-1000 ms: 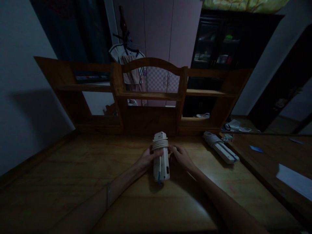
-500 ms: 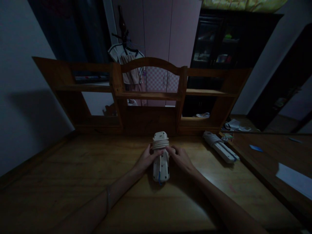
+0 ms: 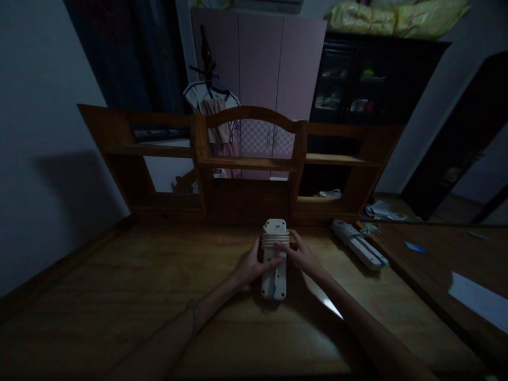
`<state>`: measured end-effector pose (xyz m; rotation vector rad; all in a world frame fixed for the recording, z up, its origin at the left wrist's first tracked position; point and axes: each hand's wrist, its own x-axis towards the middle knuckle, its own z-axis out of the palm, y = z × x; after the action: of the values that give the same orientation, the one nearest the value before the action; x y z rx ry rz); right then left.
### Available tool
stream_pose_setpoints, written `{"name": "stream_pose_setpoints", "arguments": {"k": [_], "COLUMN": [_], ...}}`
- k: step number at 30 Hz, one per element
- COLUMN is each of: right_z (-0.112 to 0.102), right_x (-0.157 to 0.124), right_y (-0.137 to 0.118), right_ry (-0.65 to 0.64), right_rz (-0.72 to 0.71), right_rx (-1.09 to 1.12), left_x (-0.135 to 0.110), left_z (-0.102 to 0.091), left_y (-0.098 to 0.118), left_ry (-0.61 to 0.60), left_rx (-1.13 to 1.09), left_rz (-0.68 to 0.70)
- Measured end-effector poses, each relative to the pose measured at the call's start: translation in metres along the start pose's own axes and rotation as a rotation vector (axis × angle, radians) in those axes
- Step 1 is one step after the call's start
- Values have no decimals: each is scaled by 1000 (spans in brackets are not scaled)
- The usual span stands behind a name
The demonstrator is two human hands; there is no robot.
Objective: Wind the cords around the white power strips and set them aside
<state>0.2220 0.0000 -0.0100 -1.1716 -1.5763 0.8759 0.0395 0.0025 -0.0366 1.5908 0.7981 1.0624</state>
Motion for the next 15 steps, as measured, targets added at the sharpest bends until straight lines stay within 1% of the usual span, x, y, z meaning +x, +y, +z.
{"name": "stream_pose_setpoints", "arguments": {"k": [3,5,9,13,15], "right_z": [-15,-30,-74,-113,-127], "right_x": [-2,-4,-4,-3,-2], "right_y": [0,1,7,11,12], "right_ry": [-55,-79,-3,73,131], "right_rz": [97,153,212,270,251], "right_rx": [47,39,-141,-260,-317], "left_x": [-1,-2,-7,-12,-14], "left_z": [0,2,7,10,10], "left_y": [1,-1,-4,-4,-5], "left_ry": [-86,-119,-133,-178,-189], "left_rx": [-18,-28,51,91,92], "left_rz": [28,69,144,134,137]}}
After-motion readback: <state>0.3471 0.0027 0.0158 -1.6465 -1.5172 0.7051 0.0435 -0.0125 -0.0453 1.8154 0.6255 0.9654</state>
